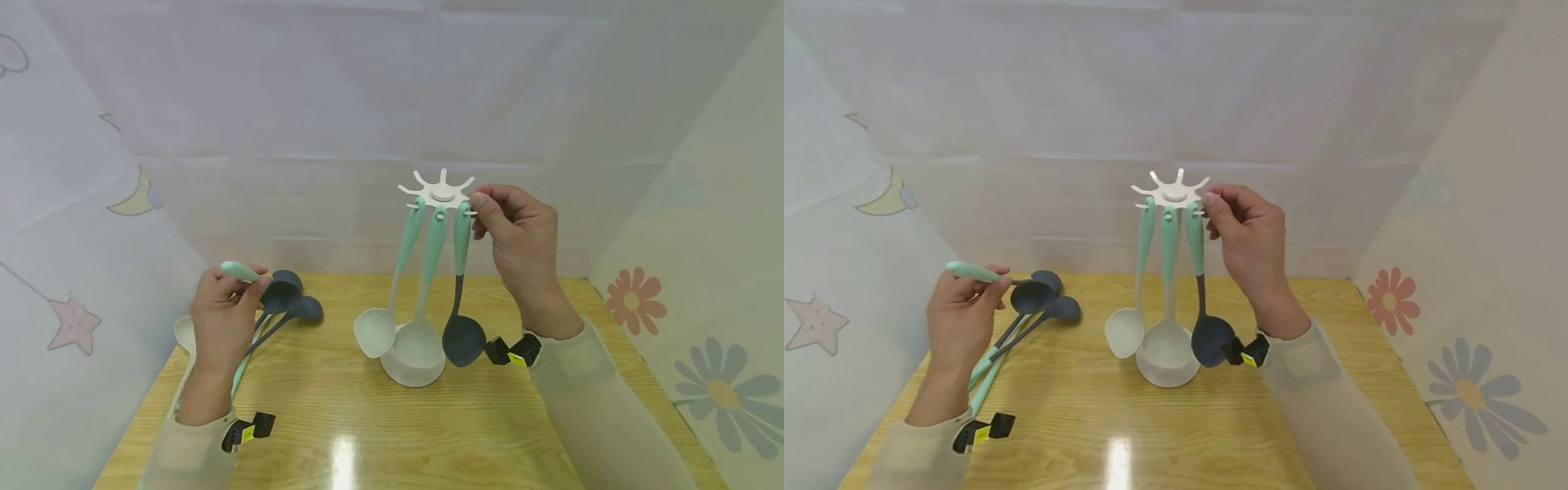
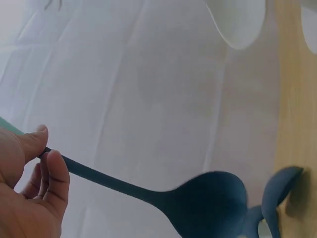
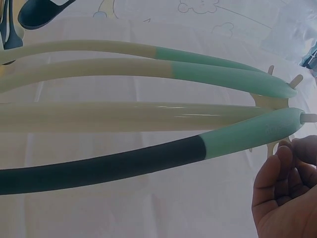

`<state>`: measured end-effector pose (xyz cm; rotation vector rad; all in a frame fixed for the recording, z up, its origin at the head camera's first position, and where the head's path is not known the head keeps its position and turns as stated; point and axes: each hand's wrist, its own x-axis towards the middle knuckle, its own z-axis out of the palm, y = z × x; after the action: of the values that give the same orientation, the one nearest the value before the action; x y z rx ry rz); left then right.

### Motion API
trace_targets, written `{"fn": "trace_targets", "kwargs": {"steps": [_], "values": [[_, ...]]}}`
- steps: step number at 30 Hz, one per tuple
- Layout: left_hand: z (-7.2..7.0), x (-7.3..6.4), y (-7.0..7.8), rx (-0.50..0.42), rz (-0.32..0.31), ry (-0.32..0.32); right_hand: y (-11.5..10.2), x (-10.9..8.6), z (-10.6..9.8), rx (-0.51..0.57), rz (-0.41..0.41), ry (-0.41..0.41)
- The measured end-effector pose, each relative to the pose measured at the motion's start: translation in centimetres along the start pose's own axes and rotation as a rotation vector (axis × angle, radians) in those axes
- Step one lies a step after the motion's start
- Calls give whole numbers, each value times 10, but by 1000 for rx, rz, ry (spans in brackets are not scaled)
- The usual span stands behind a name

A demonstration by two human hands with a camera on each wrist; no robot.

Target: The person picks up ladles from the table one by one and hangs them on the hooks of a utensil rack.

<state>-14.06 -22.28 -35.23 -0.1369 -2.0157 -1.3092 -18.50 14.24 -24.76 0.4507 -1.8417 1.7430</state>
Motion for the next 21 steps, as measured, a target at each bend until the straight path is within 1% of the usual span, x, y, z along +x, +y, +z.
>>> {"fn": "trace_targets", "kwargs": {"steps": [1, 2, 5, 9, 12, 16, 21], "values": [[3, 0, 3, 2, 13, -18, 0, 0, 0, -1, 0, 1], [5, 0, 6, -4, 12, -33, 0, 0, 0, -2, -1, 1], [15, -1, 19, 11, -50, -68, 1, 1, 0, -3, -2, 0], [30, -1, 32, -64, -158, -131, 1, 1, -1, -12, 3, -3], [43, -1, 41, -143, -203, -190, 1, 1, -1, -16, 6, -2], [59, 0, 54, -177, -216, -258, 1, 1, -1, -20, 4, -1], [76, 8, 66, -161, -170, -303, 2, 2, 0, -32, 2, -4]]}}
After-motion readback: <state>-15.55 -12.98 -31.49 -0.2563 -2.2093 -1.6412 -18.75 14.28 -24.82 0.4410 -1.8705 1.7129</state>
